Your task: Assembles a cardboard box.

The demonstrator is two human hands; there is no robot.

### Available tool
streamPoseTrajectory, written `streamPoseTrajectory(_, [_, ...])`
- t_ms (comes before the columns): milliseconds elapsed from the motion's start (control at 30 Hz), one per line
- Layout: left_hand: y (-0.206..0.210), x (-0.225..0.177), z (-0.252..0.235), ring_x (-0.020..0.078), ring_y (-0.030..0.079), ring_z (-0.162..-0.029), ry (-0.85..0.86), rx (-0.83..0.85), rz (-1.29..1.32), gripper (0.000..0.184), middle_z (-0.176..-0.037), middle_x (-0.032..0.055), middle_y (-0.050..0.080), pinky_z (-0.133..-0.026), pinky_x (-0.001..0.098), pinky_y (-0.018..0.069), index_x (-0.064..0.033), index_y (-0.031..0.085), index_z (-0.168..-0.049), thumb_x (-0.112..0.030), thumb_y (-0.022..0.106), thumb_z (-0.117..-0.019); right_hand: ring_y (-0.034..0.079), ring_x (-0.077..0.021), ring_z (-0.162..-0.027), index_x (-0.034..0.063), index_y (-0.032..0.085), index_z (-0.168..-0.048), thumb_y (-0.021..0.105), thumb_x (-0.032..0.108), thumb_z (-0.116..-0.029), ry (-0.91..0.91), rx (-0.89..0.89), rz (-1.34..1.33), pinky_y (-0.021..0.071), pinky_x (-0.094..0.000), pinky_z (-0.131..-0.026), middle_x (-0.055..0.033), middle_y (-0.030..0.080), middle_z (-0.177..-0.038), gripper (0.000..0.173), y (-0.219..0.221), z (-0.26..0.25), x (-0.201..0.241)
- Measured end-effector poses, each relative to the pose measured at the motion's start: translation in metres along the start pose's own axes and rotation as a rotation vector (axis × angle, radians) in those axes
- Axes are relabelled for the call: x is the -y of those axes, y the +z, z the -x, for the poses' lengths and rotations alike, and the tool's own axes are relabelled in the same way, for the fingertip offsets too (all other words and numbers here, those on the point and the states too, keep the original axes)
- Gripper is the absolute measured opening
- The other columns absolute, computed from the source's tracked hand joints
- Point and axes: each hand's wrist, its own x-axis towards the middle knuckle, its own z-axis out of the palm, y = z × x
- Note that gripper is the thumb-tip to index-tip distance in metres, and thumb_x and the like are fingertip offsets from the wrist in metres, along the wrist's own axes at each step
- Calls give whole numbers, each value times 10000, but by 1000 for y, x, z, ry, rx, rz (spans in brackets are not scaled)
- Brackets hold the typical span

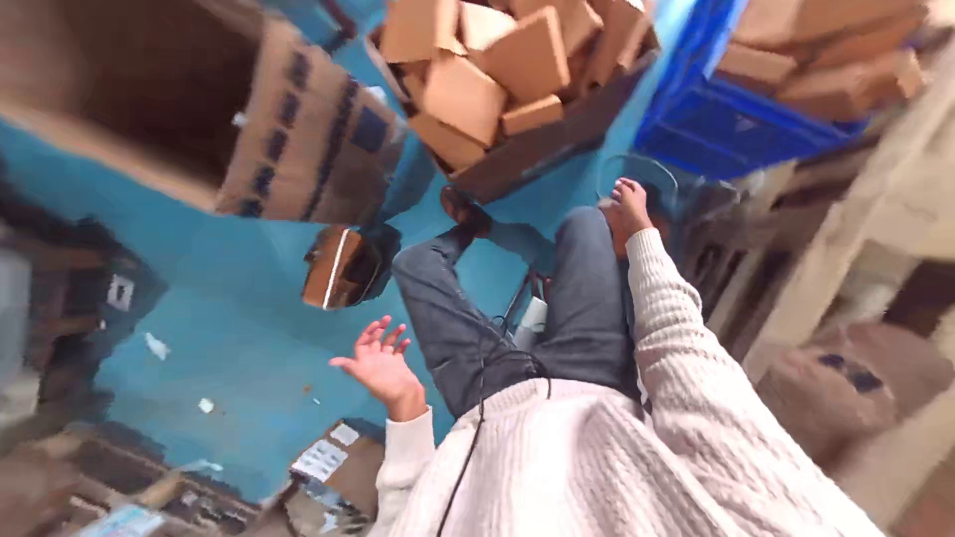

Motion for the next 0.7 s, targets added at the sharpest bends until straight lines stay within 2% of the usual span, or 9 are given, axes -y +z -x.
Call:
streamPoseTrajectory(100, [25, -8, 3, 106, 691, -883, 4, 74, -87, 831, -1120, -11, 675, -722, 289, 572, -18, 450, -1319, -560, -104, -1019, 607, -346, -1207, -44, 513, -1419, 530, 214, -1057, 247, -335, -12, 507, -459, -993, -274, 574, -1370, 445, -99, -6, -81])
streamPoseTrajectory(167, [41, -16, 8, 108, 686, -890, 1, 102, -161, 813, -1131, -2, 665, -731, 287, 563, -8, 430, -1339, -546, -95, -1028, 558, -412, -1265, -92, 560, -1360, 615, 231, -1016, 405, -423, 76, 441, -520, -1053, -320, 568, -1359, 476, -132, 10, -131])
streamPoseTrajectory(233, [52, -20, 11, 106, 680, -905, 10, 116, -241, 798, -1149, 6, 652, -740, 283, 559, -5, 418, -1355, -537, -83, -1035, 437, -448, -1397, -146, 432, -1442, 701, 284, -970, 551, -433, 120, 340, -528, -1158, -362, 454, -1468, 693, -141, 26, -161])
streamPoseTrajectory(267, [55, -20, 11, 109, 677, -918, 23, 123, -280, 790, -1166, 16, 646, -747, 283, 555, -1, 419, -1360, -529, -73, -1039, 390, -439, -1440, -140, 352, -1493, 739, 327, -935, 609, -450, 151, 316, -513, -1189, -355, 402, -1516, 824, -138, 27, -175])
streamPoseTrajectory(333, [58, -17, 9, 114, 673, -936, 52, 119, -370, 782, -1201, 49, 633, -750, 282, 551, 18, 420, -1368, -513, -56, -1048, 381, -426, -1450, -104, 316, -1523, 785, 391, -883, 666, -509, 198, 342, -502, -1179, -334, 374, -1543, 936, -123, 21, -189])
streamPoseTrajectory(433, [58, -4, 6, 117, 667, -942, 64, 68, -508, 763, -1239, 102, 616, -767, 285, 544, 49, 427, -1373, -478, -28, -1063, 385, -436, -1442, -69, 385, -1512, 756, 460, -884, 615, -557, 258, 362, -528, -1157, -319, 356, -1561, 900, -88, 9, -180])
streamPoseTrajectory(500, [51, 7, 6, 130, 671, -927, 49, 7, -552, 743, -1225, 118, 631, -766, 295, 545, 54, 462, -1358, -460, 6, -1076, 332, -458, -1462, -41, 442, -1493, 754, 477, -870, 538, -587, 315, 307, -572, -1172, -300, 326, -1586, 868, -59, -3, -171])
streamPoseTrajectory(633, [49, 11, 18, 148, 668, -919, 13, -97, -574, 731, -1224, 134, 629, -749, 306, 538, 58, 473, -1354, -442, 16, -1081, 178, -478, -1525, -27, 269, -1583, 808, 471, -806, 515, -604, 423, 234, -596, -1200, -302, 195, -1645, 1069, -11, -35, -164])
streamPoseTrajectory(700, [51, 7, 24, 148, 672, -915, 17, -135, -570, 720, -1218, 135, 630, -742, 302, 538, 61, 476, -1346, -431, 20, -1084, 204, -473, -1516, -29, 274, -1580, 818, 448, -790, 512, -700, 451, 222, -554, -1218, -307, 228, -1629, 1071, 4, -42, -152])
